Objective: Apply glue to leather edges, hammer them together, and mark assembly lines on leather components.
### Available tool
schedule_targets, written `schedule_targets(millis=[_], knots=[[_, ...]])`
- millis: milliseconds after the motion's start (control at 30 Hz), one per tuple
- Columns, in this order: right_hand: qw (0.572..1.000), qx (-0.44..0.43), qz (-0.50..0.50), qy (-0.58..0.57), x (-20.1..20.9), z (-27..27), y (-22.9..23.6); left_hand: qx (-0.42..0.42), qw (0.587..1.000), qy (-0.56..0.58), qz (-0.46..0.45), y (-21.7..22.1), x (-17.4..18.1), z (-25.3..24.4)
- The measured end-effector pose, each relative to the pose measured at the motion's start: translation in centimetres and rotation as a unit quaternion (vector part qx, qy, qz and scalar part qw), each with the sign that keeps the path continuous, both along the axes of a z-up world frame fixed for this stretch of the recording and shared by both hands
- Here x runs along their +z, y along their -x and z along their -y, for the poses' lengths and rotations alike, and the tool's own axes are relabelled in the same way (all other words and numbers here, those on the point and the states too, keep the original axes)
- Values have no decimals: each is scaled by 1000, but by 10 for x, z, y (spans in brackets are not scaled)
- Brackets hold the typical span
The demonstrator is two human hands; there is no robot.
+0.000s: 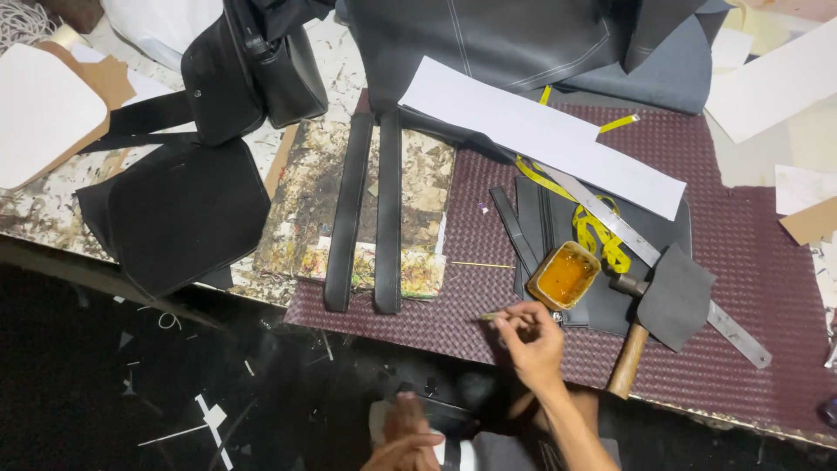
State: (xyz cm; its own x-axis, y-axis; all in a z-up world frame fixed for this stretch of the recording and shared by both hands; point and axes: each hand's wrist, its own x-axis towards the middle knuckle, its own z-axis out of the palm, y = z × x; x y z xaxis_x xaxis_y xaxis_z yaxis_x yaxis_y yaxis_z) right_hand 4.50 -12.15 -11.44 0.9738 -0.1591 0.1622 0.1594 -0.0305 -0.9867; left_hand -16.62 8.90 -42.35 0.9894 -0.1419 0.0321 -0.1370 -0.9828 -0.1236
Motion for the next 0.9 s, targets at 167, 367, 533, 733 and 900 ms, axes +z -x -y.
schedule_targets(millis=[167,367,533,733,900], knots=[[993,27,46,108,-3,-18,-15,312,938,-66,-135,-18,29,-15],[996,20,-2,88,0,-18,-16,296,448,774,-335,-36,276,-105],[971,32,47,231,-3,-20,-11,203,525,787,-253,-69,344,-55],[978,21,8,209,-19,-18,-7,181,654,729,-90,-75,320,-65],[969,-65,-11,238,-21,-29,-5,267,657,705,12,-124,328,-162]])
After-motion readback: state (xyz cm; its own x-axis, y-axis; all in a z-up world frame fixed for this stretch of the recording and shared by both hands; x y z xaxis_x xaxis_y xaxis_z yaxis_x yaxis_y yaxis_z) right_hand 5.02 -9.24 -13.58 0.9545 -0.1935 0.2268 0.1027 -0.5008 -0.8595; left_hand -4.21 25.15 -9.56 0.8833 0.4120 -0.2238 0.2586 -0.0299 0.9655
